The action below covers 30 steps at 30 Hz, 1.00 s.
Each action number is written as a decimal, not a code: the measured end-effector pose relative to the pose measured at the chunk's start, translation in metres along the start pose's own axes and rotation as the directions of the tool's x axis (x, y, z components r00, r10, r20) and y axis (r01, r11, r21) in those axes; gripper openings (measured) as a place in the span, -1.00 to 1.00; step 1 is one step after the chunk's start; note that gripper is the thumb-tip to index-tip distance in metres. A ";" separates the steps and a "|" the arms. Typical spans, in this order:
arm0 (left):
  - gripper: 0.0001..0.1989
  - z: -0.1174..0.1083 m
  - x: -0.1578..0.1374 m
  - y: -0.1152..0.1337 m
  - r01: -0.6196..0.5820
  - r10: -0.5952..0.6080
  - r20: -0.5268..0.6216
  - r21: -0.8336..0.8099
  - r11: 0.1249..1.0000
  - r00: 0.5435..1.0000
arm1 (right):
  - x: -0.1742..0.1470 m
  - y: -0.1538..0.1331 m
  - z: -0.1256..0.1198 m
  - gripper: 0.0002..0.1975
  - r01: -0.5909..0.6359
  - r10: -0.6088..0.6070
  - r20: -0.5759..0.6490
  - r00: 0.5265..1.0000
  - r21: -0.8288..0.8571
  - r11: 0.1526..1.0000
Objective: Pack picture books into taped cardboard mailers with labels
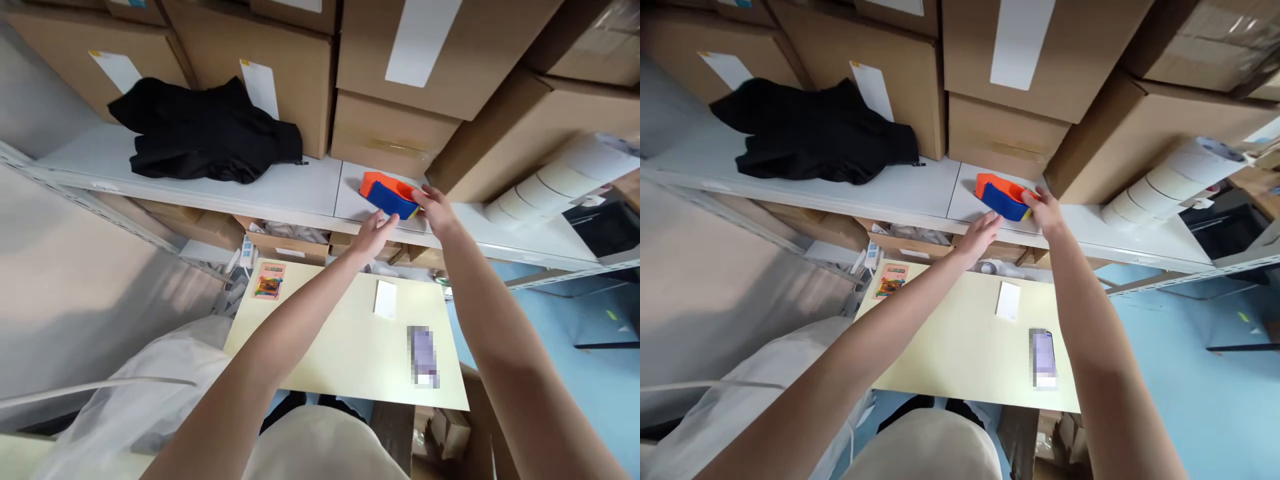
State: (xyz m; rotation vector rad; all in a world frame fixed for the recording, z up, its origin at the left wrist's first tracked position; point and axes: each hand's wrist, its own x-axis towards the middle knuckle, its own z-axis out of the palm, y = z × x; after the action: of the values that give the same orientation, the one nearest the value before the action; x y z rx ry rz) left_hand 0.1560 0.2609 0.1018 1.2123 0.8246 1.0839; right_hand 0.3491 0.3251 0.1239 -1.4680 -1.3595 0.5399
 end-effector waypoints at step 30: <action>-0.49 0.055 -0.253 -0.238 0.454 -0.469 -0.049 0.359 0.816 0.882 | -0.431 0.154 -0.019 -0.45 -0.489 0.559 0.135 0.818 -0.349 0.800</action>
State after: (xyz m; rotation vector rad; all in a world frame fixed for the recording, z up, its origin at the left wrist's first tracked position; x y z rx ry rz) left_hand 0.1781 0.0017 -0.1351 1.2381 1.2506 0.5154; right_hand 0.3235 -0.0525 -0.1338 -2.1175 -1.2326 0.9170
